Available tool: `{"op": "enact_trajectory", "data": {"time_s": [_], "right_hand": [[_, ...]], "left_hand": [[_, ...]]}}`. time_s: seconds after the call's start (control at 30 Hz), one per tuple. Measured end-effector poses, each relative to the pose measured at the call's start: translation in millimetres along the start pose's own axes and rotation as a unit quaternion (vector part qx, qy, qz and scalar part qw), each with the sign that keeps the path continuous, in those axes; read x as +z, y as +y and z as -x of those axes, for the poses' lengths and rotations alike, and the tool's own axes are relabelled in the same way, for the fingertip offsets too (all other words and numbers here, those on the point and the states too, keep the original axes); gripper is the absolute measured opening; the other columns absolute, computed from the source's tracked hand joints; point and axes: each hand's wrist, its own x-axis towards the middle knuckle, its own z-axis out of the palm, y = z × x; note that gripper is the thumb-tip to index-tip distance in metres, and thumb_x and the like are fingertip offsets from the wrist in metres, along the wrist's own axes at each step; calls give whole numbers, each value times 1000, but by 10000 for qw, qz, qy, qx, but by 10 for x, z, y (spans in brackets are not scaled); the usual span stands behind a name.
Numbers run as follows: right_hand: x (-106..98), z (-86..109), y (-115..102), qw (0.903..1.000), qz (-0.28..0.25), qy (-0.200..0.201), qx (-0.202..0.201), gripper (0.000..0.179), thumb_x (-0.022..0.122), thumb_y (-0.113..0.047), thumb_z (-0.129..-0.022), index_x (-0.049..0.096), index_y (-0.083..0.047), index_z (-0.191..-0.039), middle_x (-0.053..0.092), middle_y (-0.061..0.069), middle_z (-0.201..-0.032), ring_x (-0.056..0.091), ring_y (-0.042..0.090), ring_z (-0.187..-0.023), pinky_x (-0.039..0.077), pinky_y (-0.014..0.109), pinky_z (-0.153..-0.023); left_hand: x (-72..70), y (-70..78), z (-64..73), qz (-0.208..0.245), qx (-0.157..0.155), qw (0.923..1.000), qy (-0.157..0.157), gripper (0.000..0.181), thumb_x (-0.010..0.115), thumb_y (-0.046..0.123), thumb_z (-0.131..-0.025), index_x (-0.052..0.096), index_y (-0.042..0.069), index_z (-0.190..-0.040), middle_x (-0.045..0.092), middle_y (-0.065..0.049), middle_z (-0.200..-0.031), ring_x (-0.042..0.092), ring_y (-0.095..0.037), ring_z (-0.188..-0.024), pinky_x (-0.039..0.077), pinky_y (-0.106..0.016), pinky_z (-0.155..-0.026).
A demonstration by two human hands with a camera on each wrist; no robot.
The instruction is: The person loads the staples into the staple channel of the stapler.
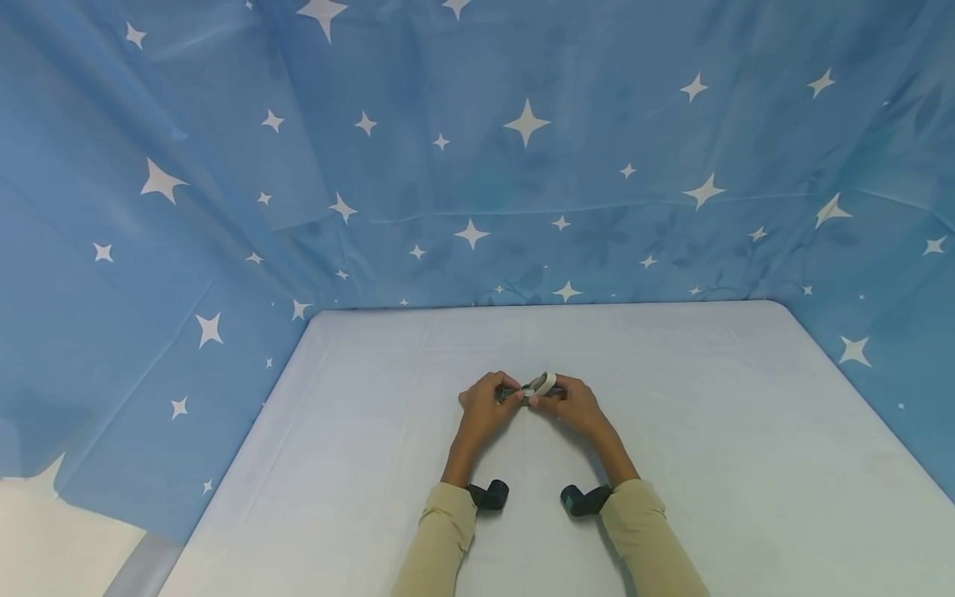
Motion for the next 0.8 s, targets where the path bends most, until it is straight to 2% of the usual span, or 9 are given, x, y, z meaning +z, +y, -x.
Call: {"op": "enact_trajectory", "data": {"time_s": [0.17, 0.5, 0.8], "right_hand": [[9, -1, 2, 10000, 0, 3, 24, 34, 71, -30, -76, 64, -10, -102, 64, 4, -74, 55, 14, -58, 45, 29, -53], [6, -5, 11, 10000, 9, -3, -16, 35, 71, -32, -77, 64, -10, -103, 63, 3, -74, 53, 13, -57, 44, 28, -52], [9, 3, 14, 10000, 4, 24, 5, 33, 71, -31, -77, 64, -10, -102, 65, 4, -79, 55, 14, -59, 45, 28, -54]], "left_hand": [[-6, 8, -9, 35, -74, 10000, -52, 9, 65, 34, -82, 64, 27, -86, 62, 13, -90, 56, -4, -84, 27, -39, -74], [-54, 77, -44, 282, -508, 9980, -264, 7, 67, 30, -80, 66, 26, -85, 64, 14, -90, 56, -7, -84, 24, -40, -76], [-37, 100, -53, 159, -822, 9962, -235, 5, 64, 33, -82, 65, 28, -83, 65, 13, -90, 58, -8, -88, 25, -39, -75]]}}
